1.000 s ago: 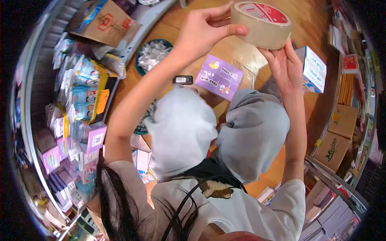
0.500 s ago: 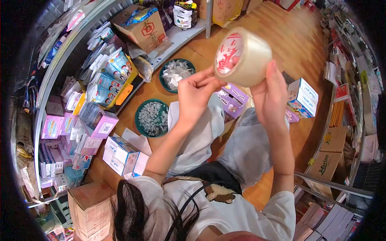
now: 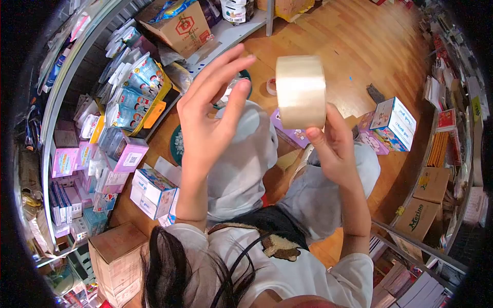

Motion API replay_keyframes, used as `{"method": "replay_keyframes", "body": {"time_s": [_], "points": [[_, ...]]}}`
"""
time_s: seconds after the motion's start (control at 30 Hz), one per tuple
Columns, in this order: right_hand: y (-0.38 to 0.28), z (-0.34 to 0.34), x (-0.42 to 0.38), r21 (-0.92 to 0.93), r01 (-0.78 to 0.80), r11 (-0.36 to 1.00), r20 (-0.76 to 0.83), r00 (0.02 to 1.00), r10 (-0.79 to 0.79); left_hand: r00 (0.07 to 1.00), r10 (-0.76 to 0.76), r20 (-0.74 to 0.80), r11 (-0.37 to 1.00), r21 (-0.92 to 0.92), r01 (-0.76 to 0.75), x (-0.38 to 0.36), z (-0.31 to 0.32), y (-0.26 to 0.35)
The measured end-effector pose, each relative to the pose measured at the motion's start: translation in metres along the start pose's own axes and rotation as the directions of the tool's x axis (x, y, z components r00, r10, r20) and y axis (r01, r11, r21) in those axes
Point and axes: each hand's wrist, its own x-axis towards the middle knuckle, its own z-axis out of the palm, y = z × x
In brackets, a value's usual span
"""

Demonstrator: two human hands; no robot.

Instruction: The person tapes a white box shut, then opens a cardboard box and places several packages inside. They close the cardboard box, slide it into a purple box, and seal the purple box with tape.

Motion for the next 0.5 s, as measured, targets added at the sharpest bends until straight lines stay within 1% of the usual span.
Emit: {"method": "replay_keyframes", "body": {"time_s": [0.03, 0.07, 0.17, 0.23, 0.37, 0.43, 0.5], "points": [[0.003, 0.000, -0.002, -0.052, 0.030, 0.998, -0.019, 0.999, -0.031, 0.998, 0.068, 0.013, 0.996, 0.055, -0.068, 0.002, 0.000, 0.004], [0.004, 0.000, -0.003, -0.105, 0.059, 0.993, -0.037, 0.997, -0.063, 0.994, 0.098, 0.046, 0.992, 0.078, -0.102, 0.004, -0.002, 0.008], [-0.001, -0.005, 0.003, -0.253, 0.233, 0.939, 0.069, 0.972, -0.223, 0.967, 0.202, 0.158, 0.968, 0.117, -0.221, 0.010, -0.009, 0.017], [0.000, -0.007, 0.001, -0.296, 0.261, 0.919, 0.098, 0.965, -0.242, 0.929, 0.281, 0.242, 0.943, 0.108, -0.313, 0.014, -0.013, 0.023], [-0.005, -0.009, 0.000, -0.362, 0.271, 0.892, 0.151, 0.961, -0.231, 0.907, 0.252, 0.337, 0.937, 0.148, -0.316, 0.016, -0.015, 0.032], [-0.006, -0.009, 0.000, -0.369, 0.271, 0.889, 0.153, 0.961, -0.230, 0.897, 0.236, 0.373, 0.938, 0.153, -0.311, 0.016, -0.013, 0.032], [-0.005, -0.008, -0.002, -0.392, 0.275, 0.878, 0.152, 0.961, -0.233, 0.892, 0.249, 0.377, 0.926, 0.178, -0.334, 0.014, -0.010, 0.032]]}}
